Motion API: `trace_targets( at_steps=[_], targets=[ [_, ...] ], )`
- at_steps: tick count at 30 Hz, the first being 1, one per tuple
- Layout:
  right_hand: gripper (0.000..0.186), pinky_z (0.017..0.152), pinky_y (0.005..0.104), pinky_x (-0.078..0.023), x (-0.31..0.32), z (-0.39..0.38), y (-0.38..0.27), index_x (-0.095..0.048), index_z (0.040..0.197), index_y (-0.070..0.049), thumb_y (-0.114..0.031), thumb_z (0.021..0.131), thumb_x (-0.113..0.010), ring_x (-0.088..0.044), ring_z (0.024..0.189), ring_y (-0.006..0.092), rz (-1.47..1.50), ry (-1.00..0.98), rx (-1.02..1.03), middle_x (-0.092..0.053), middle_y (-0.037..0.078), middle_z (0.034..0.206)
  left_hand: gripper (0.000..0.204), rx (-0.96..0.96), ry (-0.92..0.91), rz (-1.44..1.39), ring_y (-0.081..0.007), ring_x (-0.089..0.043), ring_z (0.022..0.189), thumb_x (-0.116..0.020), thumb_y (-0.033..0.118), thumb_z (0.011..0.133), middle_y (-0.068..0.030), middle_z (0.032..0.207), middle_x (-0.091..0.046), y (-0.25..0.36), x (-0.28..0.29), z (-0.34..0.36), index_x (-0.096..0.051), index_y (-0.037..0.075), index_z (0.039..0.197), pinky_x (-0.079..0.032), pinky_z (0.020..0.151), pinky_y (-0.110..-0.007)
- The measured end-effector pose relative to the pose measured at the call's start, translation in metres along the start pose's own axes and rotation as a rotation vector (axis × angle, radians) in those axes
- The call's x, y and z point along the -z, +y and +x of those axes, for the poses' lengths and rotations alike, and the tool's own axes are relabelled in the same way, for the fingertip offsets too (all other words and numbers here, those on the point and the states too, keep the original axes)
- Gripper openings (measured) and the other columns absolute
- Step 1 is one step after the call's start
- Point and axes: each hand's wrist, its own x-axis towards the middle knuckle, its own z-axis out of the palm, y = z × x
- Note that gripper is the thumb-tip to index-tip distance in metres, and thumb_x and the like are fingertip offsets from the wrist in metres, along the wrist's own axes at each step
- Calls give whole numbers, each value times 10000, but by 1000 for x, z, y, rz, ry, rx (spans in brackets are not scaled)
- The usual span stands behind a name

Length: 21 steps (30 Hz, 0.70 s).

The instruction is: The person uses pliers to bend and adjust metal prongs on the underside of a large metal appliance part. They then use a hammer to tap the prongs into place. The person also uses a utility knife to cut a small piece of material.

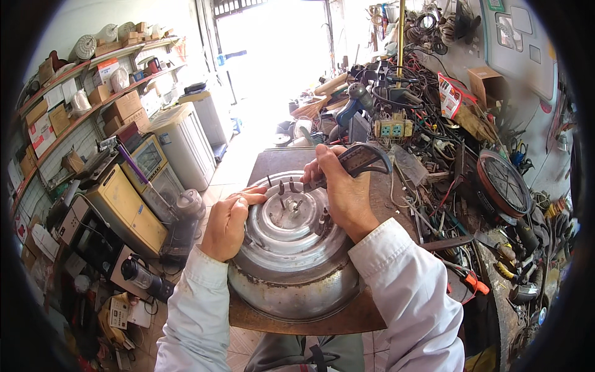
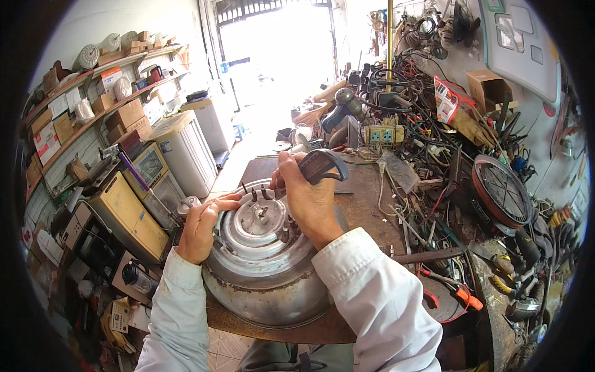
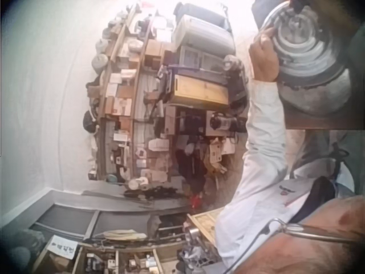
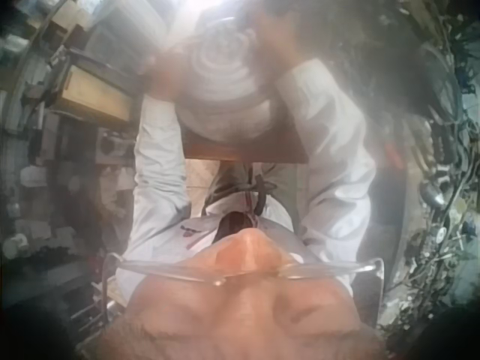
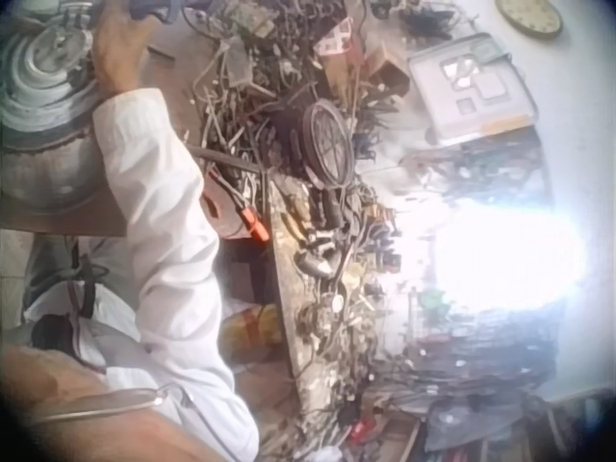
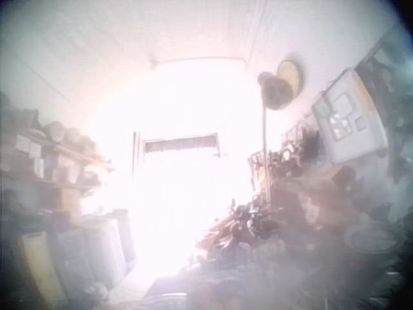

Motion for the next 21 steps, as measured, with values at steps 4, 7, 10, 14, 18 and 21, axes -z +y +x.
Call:
trace_targets(
  at_steps=[4, 7, 10, 14, 18, 21],
  targets=[
    [265, 644, 318, -506, -1, -2, -1, -595, 812, -19, -197, 1003, -636, -638, 670, 179, -11, 12, -16, -607, 75, 699, 451, -10, 25, -11, -341, -598, 1248, -379, 181, 984, -273, 1233, -672, -2, 0, -1, -701, -113, 1097, -406, 1114, -400],
    [277, 651, 314, -509, 2, -2, 0, -607, 820, -20, -222, 1006, -643, -641, 676, 175, -62, 11, -3, -625, 78, 714, 437, -26, 42, -25, -345, -614, 1231, -395, 171, 978, -282, 1220, -676, -2, -1, 0, -701, -123, 1082, -427, 1095, -392],
    [302, 662, 310, -511, -2, -2, -2, -626, 819, -20, -255, 1007, -652, -643, 681, 175, -128, -17, 36, -645, 80, 732, 434, -26, 42, -21, -347, -618, 1224, -395, 163, 975, -281, 1220, -677, -1, 0, 0, -702, -127, 1074, -432, 1087, -388],
    [340, 689, 315, -512, -7, -10, -8, -640, 807, -17, -291, 1008, -652, -652, 717, 179, -266, 12, 49, -658, 83, 763, 463, -18, 35, 2, -342, -614, 1223, -393, 214, 977, -265, 1217, -683, 0, 0, 0, -708, -109, 1083, -420, 1094, -400],
    [345, 658, 289, -497, -8, -14, -7, -653, 768, -18, -273, 1000, -658, -634, 686, 140, -191, 64, 69, -665, 63, 735, 474, -37, 41, 5, -341, -626, 1201, -401, 239, 974, -262, 1189, -695, -4, -1, 1, -718, -100, 1071, -430, 1083, -411],
    [318, 630, 272, -479, -6, -8, -7, -655, 749, -12, -216, 992, -645, -617, 648, 126, -89, 85, 21, -660, 63, 703, 475, -35, 46, 7, -340, -628, 1200, -403, 240, 972, -263, 1184, -697, -3, -1, 1, -717, -103, 1065, -431, 1083, -412]
  ],
)
